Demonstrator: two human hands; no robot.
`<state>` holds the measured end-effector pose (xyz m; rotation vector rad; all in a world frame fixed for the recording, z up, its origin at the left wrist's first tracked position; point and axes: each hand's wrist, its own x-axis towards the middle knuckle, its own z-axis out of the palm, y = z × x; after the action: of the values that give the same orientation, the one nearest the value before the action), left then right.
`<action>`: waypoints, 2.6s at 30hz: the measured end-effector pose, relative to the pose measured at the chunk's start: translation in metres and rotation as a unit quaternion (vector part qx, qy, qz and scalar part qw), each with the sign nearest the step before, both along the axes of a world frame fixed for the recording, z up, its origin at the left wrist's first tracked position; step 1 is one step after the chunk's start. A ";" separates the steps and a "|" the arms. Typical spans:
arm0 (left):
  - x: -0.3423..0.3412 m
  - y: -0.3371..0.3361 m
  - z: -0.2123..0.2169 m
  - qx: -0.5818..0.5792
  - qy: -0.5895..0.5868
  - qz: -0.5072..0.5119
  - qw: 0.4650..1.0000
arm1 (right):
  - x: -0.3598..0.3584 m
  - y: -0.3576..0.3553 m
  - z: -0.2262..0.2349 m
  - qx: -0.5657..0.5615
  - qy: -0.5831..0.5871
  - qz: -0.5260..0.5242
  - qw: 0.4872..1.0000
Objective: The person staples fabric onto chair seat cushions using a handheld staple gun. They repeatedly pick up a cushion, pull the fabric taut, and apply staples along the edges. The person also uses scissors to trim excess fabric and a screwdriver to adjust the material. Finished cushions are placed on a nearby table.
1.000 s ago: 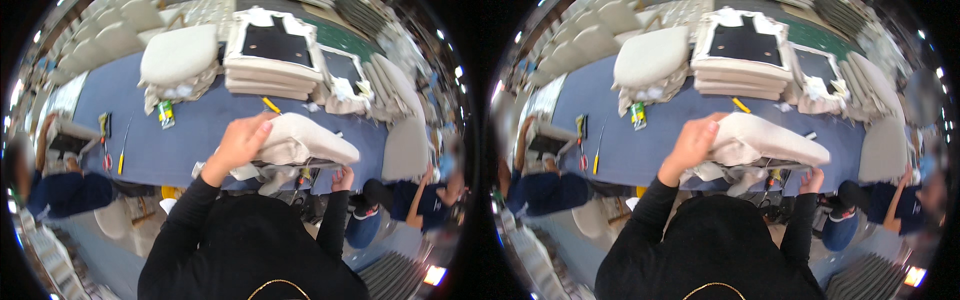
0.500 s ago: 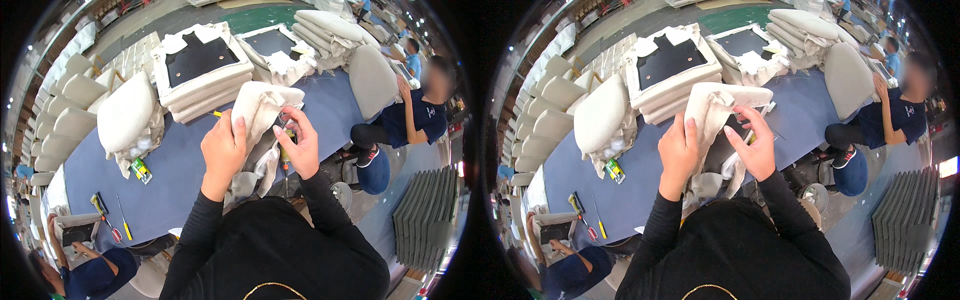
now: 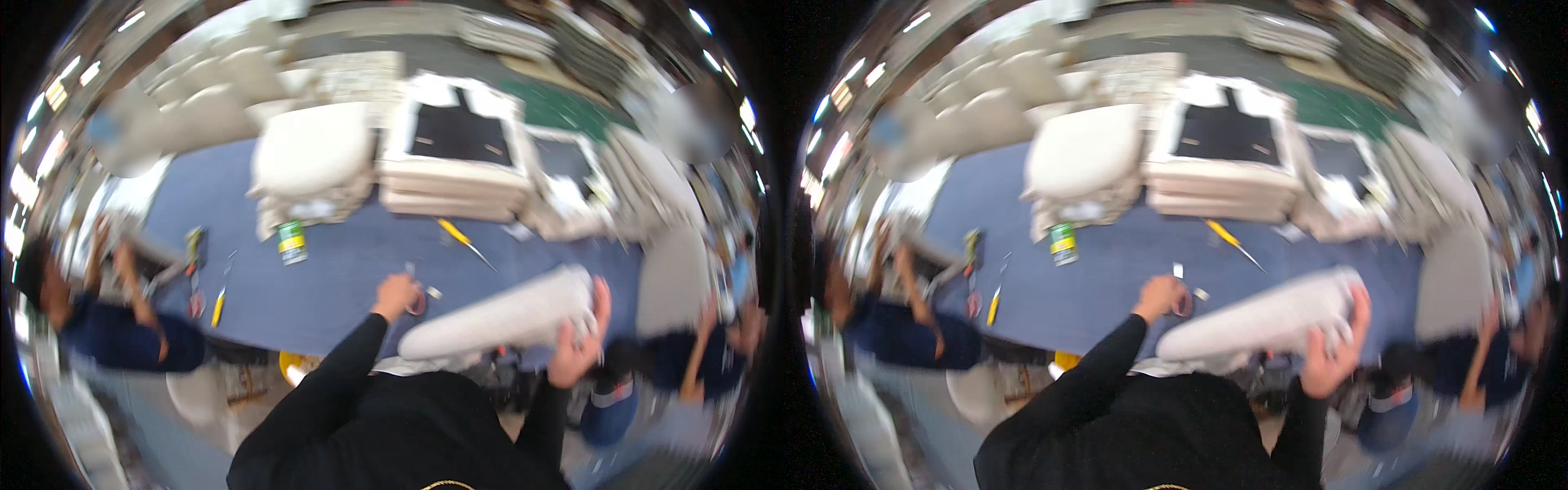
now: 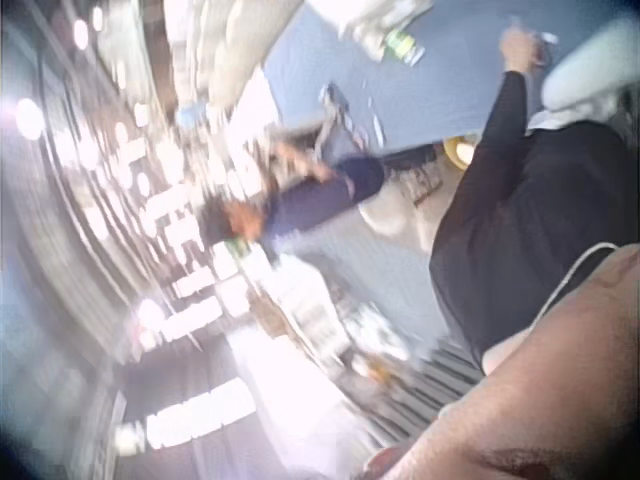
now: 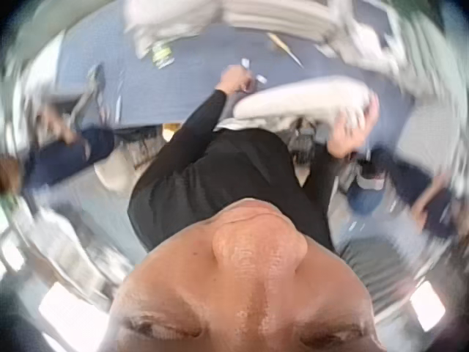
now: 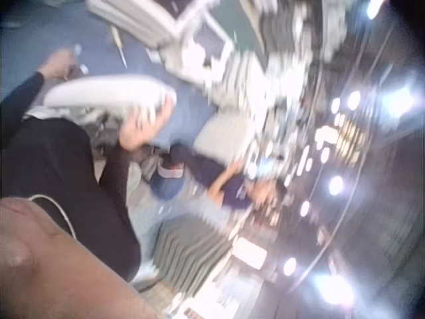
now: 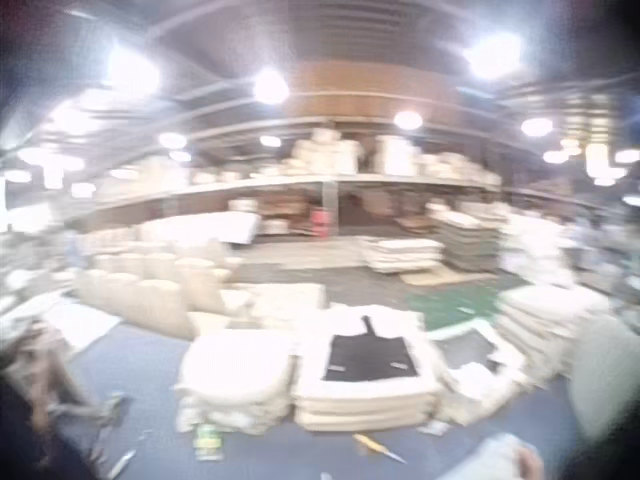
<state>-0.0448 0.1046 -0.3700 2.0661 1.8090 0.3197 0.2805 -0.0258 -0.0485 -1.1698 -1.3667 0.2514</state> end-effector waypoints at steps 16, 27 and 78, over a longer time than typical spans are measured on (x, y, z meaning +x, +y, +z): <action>0.005 -0.033 -0.021 -0.215 -0.020 0.063 0.974 | 0.040 0.019 -0.011 -0.103 0.127 0.264 0.951; 0.036 -0.103 0.288 -0.080 -0.624 -0.113 0.769 | 0.032 0.081 0.004 -0.145 0.100 0.305 0.936; 0.125 -0.127 0.294 -0.076 -0.356 -0.224 0.904 | 0.042 0.058 0.006 -0.133 0.067 0.332 0.932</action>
<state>0.0806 -0.0224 -0.0761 1.8380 0.8753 0.6668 0.3221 0.0326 -0.0427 -0.8450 -1.6019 1.0089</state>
